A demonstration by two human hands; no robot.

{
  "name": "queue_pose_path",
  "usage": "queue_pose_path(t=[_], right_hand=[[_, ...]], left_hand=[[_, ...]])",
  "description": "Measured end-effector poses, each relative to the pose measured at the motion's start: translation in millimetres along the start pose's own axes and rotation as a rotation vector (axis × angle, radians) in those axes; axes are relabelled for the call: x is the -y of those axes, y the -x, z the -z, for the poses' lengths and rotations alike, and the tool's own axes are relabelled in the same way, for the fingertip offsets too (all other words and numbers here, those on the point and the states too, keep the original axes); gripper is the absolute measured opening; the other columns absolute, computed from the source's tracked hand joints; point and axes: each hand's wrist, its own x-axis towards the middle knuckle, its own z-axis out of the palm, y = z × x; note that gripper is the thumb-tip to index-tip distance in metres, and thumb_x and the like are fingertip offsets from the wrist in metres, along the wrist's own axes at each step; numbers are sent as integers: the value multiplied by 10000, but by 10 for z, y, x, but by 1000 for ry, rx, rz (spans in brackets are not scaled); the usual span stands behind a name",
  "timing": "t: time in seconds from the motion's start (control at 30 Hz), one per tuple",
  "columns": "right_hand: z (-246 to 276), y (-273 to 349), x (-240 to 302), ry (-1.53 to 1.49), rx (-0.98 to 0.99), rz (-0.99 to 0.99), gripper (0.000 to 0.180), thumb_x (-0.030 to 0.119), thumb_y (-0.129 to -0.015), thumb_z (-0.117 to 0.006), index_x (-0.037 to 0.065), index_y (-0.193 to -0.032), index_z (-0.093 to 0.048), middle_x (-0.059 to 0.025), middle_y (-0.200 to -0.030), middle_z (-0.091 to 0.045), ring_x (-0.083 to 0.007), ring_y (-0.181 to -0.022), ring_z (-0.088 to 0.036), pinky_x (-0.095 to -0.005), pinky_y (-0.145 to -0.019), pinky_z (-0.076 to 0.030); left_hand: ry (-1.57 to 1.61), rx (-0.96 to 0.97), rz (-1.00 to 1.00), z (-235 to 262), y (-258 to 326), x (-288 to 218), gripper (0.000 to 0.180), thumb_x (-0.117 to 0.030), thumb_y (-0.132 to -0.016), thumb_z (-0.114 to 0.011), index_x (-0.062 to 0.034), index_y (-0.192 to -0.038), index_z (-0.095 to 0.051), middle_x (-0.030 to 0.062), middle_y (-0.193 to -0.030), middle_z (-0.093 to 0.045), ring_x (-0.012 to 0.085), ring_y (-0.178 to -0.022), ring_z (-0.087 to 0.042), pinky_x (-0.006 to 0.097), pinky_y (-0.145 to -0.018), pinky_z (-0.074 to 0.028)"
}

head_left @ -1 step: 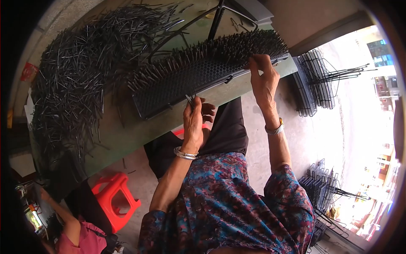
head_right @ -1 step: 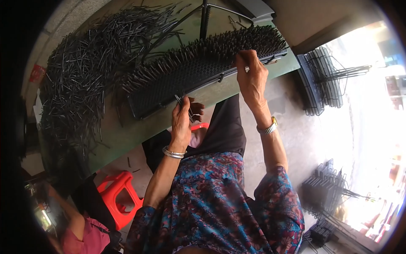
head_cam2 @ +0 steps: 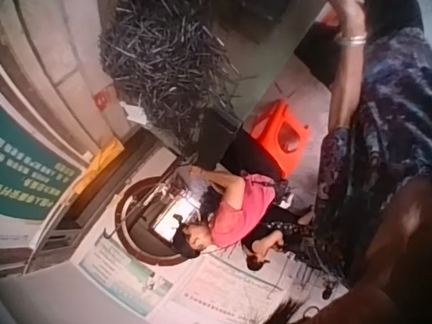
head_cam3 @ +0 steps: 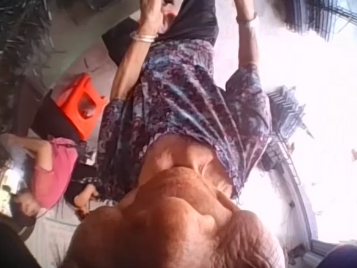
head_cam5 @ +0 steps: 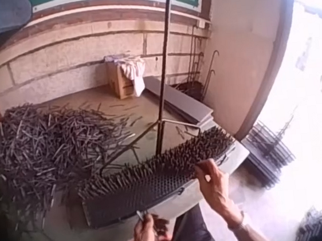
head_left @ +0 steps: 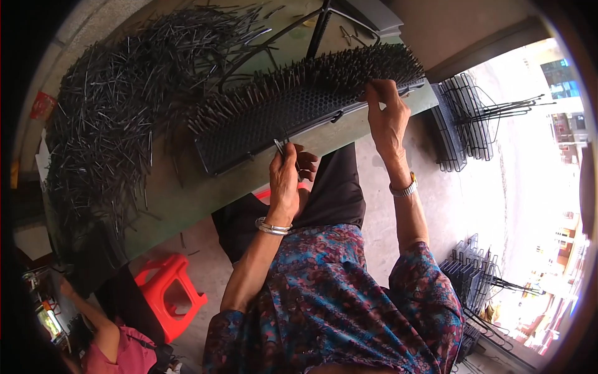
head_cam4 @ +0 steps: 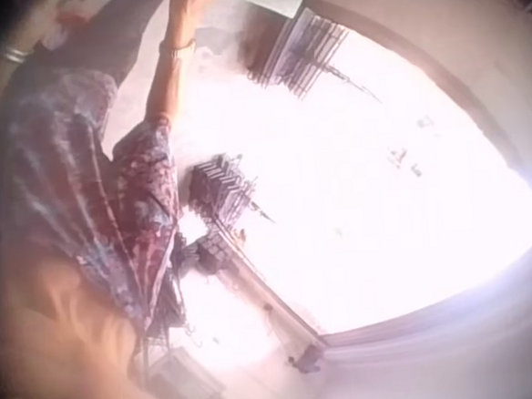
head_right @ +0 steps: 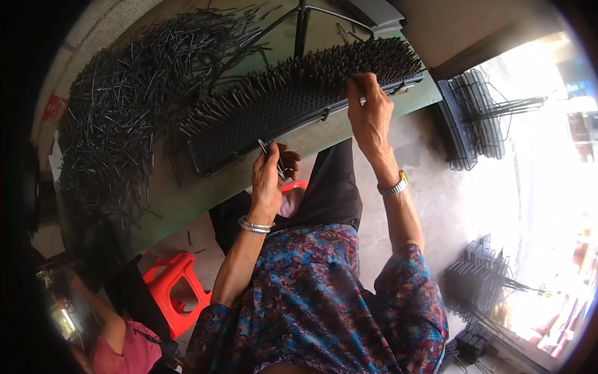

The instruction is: Assembling small metal pins into a black template on a workbench.

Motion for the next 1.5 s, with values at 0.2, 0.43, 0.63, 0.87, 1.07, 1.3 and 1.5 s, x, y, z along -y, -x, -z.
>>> queue_pose_path(t=[0.2,0.43,0.63,0.87,1.07,1.3,1.5], right_hand=[[-105,59,-99,7,65,-64,101,78,-926,-600,21,-1010,-599,-92,-814,-694,-158,-732,-705,-272,-644,-509],[-68,22,-124,47,110,-34,100,88,-932,-591,17,-1003,-600,-97,-800,-690,-148,-673,-689,-262,-614,-499],[-134,-80,-182,256,174,119,111,147,-896,-634,63,-967,-637,-95,-842,-620,-221,-720,-642,-346,-640,-490],[-240,-87,-221,416,106,180,195,219,-865,-678,154,-1048,-695,-87,-907,-552,-263,-741,-600,-368,-624,-468],[-298,-20,-275,525,20,253,251,243,-862,-687,172,-1102,-704,-103,-985,-570,-279,-784,-603,-372,-635,-472],[-57,239,168,-92,581,-148,318,259,-896,-677,58,-1142,-670,-93,-990,-624,-186,-830,-616,-303,-726,-488],[57,428,294,-506,777,-433,267,160,-932,-620,-61,-1079,-649,-66,-890,-668,-110,-786,-611,-252,-709,-500]], left_hand=[[78,22,60,47,23,-17,309,-331,-993,-531,-34,-1019,-613,75,-746,-625,106,-561,-525,250,-501,-421],[102,52,101,76,59,-50,333,-332,-994,-538,-18,-1054,-630,10,-702,-559,26,-509,-341,188,-463,-270],[65,55,92,62,87,-37,349,-350,-992,-537,-20,-1050,-634,-26,-675,-493,20,-500,-306,182,-447,-241],[85,66,70,21,135,-46,362,-370,-990,-536,-23,-1039,-624,-44,-652,-433,22,-501,-274,186,-448,-221],[39,95,33,-56,172,-43,360,-381,-991,-530,-36,-1012,-631,-49,-626,-457,11,-481,-294,183,-432,-217],[-77,109,27,-97,235,-84,385,-406,-987,-523,-52,-1008,-671,-52,-611,-502,-6,-472,-318,175,-422,-219],[-121,169,45,-119,266,-8,356,-376,-986,-539,-58,-1005,-697,-56,-614,-512,-8,-475,-321,178,-432,-224]])
